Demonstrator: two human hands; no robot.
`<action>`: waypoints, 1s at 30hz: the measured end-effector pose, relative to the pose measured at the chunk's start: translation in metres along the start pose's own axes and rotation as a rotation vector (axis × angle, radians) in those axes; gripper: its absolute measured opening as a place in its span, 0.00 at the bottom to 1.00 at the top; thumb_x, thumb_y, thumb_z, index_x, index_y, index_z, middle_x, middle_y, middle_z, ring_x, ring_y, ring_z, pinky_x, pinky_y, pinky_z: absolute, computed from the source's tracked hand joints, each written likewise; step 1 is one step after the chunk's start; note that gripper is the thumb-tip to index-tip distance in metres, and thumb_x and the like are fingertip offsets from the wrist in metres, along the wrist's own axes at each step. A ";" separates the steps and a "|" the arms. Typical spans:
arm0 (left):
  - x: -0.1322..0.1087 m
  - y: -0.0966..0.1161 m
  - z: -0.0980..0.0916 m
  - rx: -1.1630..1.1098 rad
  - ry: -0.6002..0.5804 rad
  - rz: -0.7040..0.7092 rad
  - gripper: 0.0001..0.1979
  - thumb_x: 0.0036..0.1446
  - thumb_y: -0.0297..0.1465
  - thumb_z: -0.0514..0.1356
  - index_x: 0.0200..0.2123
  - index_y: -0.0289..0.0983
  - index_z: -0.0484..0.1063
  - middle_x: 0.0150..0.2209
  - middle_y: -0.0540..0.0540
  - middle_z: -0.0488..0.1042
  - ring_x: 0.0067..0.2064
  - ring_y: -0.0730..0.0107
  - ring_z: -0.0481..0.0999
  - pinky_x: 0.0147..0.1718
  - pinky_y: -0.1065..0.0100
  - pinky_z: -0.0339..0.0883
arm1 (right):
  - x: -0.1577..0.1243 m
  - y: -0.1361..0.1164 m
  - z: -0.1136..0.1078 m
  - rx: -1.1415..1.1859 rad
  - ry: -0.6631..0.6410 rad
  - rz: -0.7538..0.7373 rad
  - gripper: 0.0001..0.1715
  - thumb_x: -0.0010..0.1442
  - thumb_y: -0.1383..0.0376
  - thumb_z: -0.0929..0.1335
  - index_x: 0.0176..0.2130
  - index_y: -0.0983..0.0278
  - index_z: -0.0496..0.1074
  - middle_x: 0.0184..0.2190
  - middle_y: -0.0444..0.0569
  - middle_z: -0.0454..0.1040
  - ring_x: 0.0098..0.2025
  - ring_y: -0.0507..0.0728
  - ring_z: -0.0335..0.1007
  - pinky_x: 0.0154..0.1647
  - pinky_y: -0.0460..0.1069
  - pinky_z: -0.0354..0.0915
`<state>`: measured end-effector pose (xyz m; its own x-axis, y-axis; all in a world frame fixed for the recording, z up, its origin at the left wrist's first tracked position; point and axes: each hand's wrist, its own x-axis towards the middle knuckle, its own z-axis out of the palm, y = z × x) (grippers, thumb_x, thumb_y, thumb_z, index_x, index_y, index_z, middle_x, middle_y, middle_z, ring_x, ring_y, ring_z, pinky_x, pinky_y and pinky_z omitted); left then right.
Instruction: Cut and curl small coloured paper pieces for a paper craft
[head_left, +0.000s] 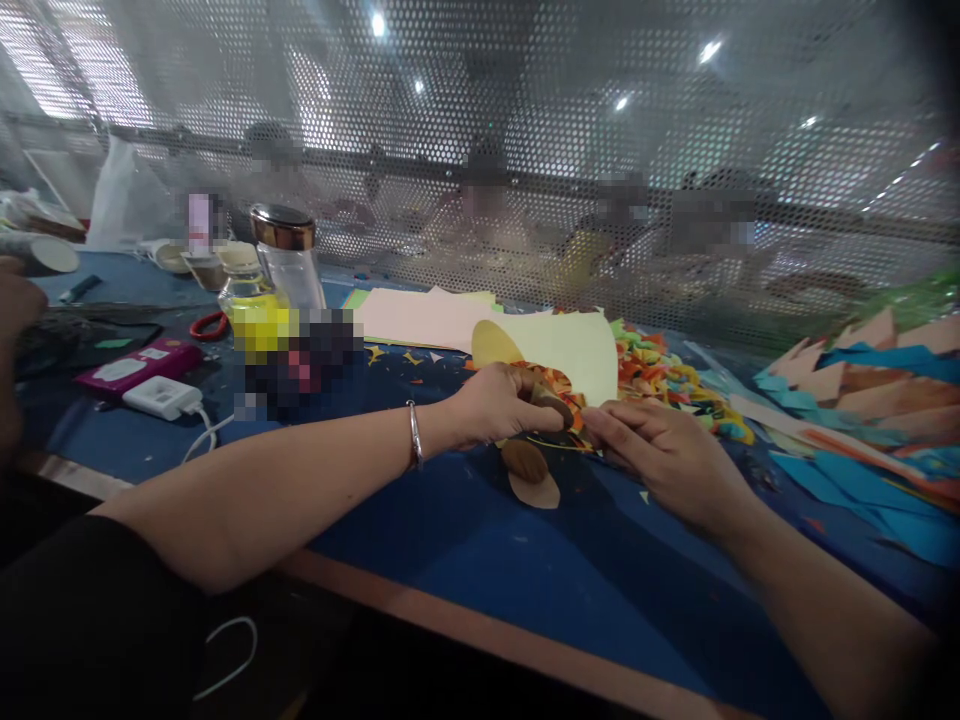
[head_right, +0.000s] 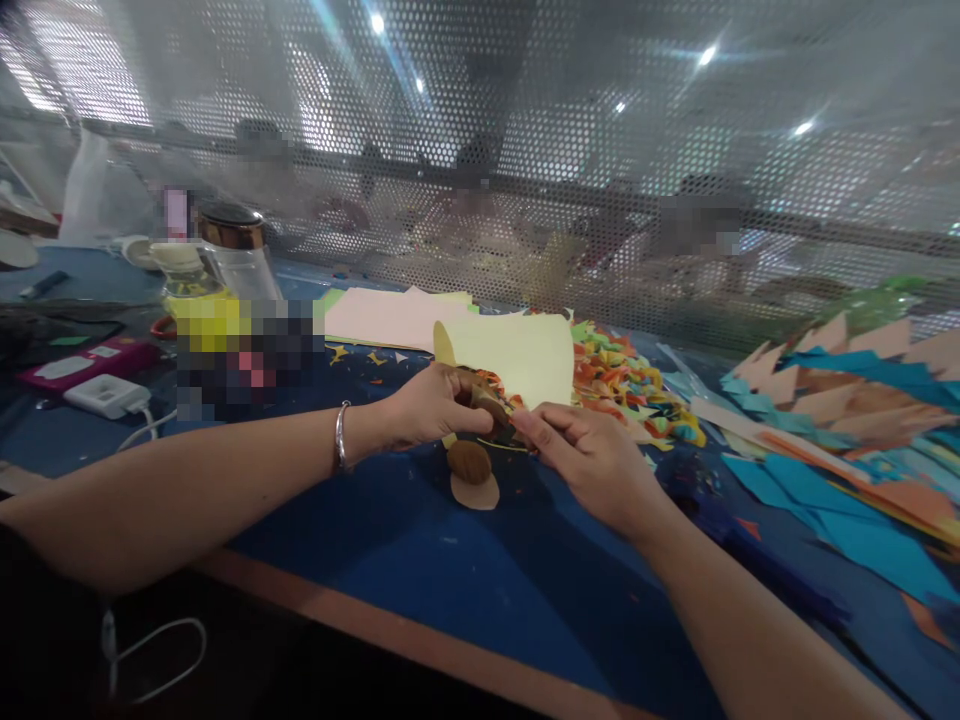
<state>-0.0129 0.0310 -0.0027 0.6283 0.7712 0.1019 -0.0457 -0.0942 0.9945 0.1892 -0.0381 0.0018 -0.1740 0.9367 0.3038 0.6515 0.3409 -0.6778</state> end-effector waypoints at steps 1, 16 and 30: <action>0.000 -0.001 -0.001 0.013 0.000 -0.013 0.03 0.44 0.24 0.68 0.26 0.34 0.78 0.27 0.48 0.78 0.31 0.73 0.75 0.33 0.70 0.71 | 0.000 -0.001 0.000 0.011 -0.001 0.005 0.40 0.63 0.32 0.65 0.20 0.61 0.66 0.16 0.41 0.57 0.18 0.50 0.51 0.18 0.48 0.50; -0.009 0.010 0.006 -0.047 -0.108 0.044 0.10 0.43 0.20 0.67 0.31 0.34 0.73 0.28 0.51 0.75 0.32 0.74 0.74 0.36 0.70 0.68 | -0.001 -0.014 0.002 0.167 0.058 0.038 0.33 0.53 0.35 0.75 0.28 0.62 0.73 0.16 0.38 0.57 0.18 0.49 0.48 0.16 0.47 0.46; -0.018 0.009 0.024 -0.374 0.026 -0.023 0.12 0.53 0.32 0.72 0.33 0.35 0.72 0.32 0.49 0.77 0.35 0.73 0.78 0.33 0.70 0.67 | -0.004 -0.012 0.002 0.274 0.196 -0.021 0.29 0.57 0.39 0.75 0.29 0.61 0.76 0.20 0.42 0.64 0.20 0.49 0.54 0.17 0.47 0.53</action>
<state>-0.0064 0.0010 0.0042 0.6129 0.7866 0.0749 -0.3154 0.1566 0.9360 0.1802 -0.0458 0.0073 -0.0228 0.9053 0.4241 0.4223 0.3933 -0.8167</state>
